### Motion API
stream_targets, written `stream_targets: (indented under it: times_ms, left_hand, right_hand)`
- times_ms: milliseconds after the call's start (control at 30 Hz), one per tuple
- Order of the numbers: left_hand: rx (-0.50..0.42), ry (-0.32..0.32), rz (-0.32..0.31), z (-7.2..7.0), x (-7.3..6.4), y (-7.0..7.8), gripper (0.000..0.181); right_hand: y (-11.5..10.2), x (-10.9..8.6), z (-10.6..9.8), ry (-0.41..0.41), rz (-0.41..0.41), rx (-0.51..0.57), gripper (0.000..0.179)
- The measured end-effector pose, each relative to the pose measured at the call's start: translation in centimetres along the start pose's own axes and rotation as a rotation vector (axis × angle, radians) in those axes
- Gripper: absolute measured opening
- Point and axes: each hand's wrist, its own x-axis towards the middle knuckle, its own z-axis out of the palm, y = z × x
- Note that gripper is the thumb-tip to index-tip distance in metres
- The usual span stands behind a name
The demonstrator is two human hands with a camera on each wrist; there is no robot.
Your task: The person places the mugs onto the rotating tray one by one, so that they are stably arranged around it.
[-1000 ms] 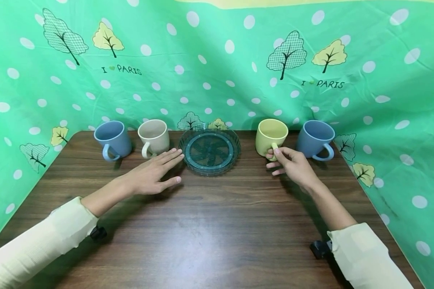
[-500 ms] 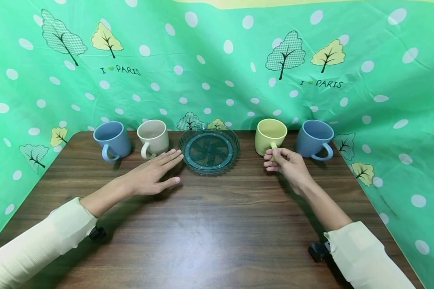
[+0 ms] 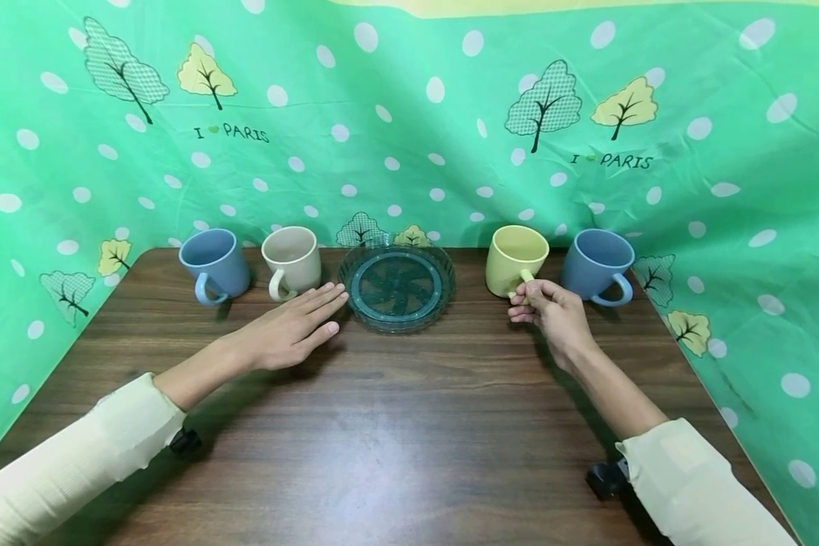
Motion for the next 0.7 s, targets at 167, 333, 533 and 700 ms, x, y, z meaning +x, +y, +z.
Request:
stream_targets:
  times_ms: [167,333,533,700]
  left_hand:
    - [0.008,0.010,0.015,-0.01,0.05,0.13,0.063]
    - [0.012,0.005,0.014,0.00,0.01,0.23,0.063]
    - [0.009,-0.003,0.008,-0.11,0.06,0.20,0.063]
    - [0.004,-0.006,0.010,-0.22,0.18,0.06,0.062]
  right_hand:
    - [-0.08,0.11,-0.32,-0.003,-0.004,0.018,0.023]
    - [-0.21,0.23,-0.52,-0.017,-0.013,-0.018,0.024]
    - [-0.61,0.56,-0.42,-0.047,-0.032,-0.069,0.028]
    - [-0.95,0.83,-0.07,-0.069,-0.047,-0.079,0.030]
